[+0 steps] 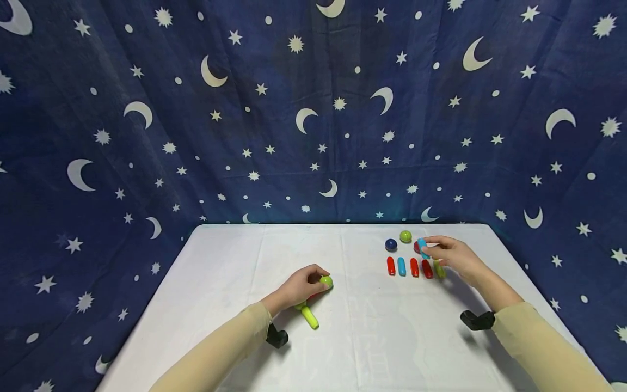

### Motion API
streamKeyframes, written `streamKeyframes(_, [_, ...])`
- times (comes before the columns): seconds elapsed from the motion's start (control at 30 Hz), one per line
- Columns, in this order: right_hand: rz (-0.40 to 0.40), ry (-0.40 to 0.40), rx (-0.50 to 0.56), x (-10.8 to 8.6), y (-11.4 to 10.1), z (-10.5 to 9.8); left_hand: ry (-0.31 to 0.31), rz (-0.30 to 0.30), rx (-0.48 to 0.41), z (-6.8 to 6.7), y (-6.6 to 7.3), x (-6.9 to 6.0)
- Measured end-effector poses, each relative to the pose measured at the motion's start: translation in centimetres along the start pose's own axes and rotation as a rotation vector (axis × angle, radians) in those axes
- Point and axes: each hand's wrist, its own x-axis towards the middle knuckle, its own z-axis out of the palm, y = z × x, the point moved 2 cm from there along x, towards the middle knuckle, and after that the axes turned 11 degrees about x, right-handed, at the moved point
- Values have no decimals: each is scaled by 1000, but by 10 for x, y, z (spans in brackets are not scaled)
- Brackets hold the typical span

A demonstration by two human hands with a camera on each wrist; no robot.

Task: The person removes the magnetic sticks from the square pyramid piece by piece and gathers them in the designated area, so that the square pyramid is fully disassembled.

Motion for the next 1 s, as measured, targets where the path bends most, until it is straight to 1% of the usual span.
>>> streamKeyframes(0.07, [35,40,-15,-1,9,-17,1,1,0,0,0,0])
streamKeyframes(0.17, [85,89,-53,-2,25,-36,2,4,-1,0,-1,0])
streamKeyframes(0.27, [114,120,-96,-3,41,-48,2,8,0,0,-1,1])
streamKeyframes(0.37, [138,145,-114,-3,53,-54,2,12,-1,0,-1,1])
streamKeyframes(0.53, [134,143,-140,-2,65,-59,-2,9,-6,0,0,1])
streamKeyframes(0.73, [97,133,-204,-2,64,-55,-1,10,-11,0,0,1])
streamKeyframes(1.0, [81,133,-234,-1,69,-54,-5,10,-14,0,2,0])
